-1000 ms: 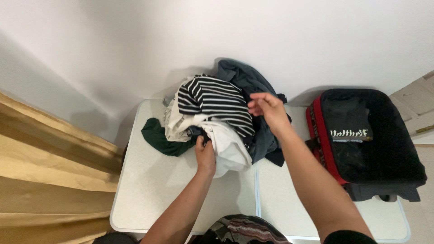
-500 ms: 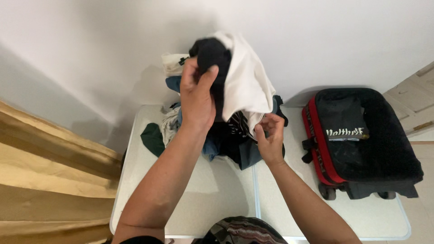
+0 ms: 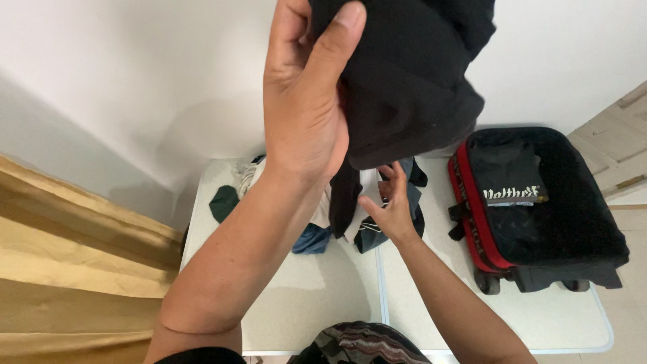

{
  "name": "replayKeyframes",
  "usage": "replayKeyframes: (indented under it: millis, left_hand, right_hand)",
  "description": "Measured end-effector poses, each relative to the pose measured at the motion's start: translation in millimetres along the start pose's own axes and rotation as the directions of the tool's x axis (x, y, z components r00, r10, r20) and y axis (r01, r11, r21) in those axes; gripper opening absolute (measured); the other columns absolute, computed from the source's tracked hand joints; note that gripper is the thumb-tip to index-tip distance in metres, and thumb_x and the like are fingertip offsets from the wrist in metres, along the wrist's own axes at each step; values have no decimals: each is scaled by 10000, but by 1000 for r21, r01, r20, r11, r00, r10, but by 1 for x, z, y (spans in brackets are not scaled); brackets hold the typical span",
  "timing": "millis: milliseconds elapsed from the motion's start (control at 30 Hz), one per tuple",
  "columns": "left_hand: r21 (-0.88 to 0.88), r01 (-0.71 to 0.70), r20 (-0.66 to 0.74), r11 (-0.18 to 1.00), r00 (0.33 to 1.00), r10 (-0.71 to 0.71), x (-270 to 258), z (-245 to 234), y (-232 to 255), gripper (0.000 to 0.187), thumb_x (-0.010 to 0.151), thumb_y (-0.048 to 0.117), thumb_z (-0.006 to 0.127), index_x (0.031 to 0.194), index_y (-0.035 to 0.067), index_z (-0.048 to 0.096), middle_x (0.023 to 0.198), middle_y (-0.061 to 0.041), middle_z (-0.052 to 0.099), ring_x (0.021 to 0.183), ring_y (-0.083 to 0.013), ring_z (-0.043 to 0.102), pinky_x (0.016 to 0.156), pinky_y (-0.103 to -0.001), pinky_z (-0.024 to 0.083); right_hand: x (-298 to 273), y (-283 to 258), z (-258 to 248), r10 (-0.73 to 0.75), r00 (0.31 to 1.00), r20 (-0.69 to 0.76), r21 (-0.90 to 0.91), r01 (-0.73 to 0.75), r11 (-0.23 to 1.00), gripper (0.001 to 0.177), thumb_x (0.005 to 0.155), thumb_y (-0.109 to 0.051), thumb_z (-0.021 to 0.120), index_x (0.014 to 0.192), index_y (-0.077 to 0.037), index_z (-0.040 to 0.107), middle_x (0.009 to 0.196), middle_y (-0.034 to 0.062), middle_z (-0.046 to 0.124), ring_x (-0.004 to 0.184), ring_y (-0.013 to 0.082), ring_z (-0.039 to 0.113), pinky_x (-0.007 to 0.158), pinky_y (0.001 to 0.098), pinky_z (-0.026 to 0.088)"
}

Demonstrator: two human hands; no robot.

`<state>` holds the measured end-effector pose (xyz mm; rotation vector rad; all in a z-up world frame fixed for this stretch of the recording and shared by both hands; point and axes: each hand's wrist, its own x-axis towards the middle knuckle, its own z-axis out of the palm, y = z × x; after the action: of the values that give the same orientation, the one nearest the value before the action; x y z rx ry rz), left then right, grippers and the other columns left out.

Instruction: The person sorts through a pile of clothes on a table, picks up a grey t-shirt, folds it into a compact rectangle by hand, and then places the folded shirt into an open suitcase on the floor.

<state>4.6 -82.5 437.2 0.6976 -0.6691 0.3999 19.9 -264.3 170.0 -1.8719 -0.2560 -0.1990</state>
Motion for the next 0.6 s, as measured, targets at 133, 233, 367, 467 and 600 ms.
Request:
replayKeyframes:
  millis: [133,233,367,467,600]
  left_hand:
    - [-44,152,-69,987,985,-155,-8,-17,-17,166,1106,177,729,1189,75,627,1098,-9,650,1082,-104,607,1082,-299,486]
    - [-29,250,-155,968,955,-251,-15,-25,-24,248,1080,210,717,1264,71,628,1184,-14,651,1171,-117,615,1123,-318,504]
    - [-89,417,-215,905,879,-426,-23,-40,-29,409,1015,239,688,1359,34,603,1226,-87,683,1168,-185,658,1041,-355,564]
    - [-50,510,-200,859,837,-509,-30,-57,-43,508,999,219,682,1440,4,552,1299,-135,677,1188,-211,667,1037,-364,567]
    - [135,650,-236,748,755,-613,-48,-80,-74,503,989,219,645,1435,-1,569,1299,-144,690,1148,-197,685,999,-338,572]
  right_hand:
    - [4,-11,1,-25,1000,2,43,25,999,1042,807,-180,852,1598,-63,183,1476,233,511,1263,329,597,1021,430,511]
    - [8,-31,-2,138,989,-45,-150,-143,978,914,825,-266,863,1538,-72,325,1338,176,677,1188,280,704,1007,388,562]
    - [18,-63,-17,-188,977,-97,-565,101,819,851,779,-253,944,1414,-91,401,1264,167,695,1193,303,666,1035,453,477]
    - [17,-84,-25,-139,975,-171,-132,117,984,969,805,-203,837,1530,-21,219,1336,177,616,1210,286,637,1008,374,525]
    - [24,-82,-26,-288,947,-143,2,291,957,793,869,-105,800,1503,-27,330,1400,166,572,1305,273,596,1084,375,503]
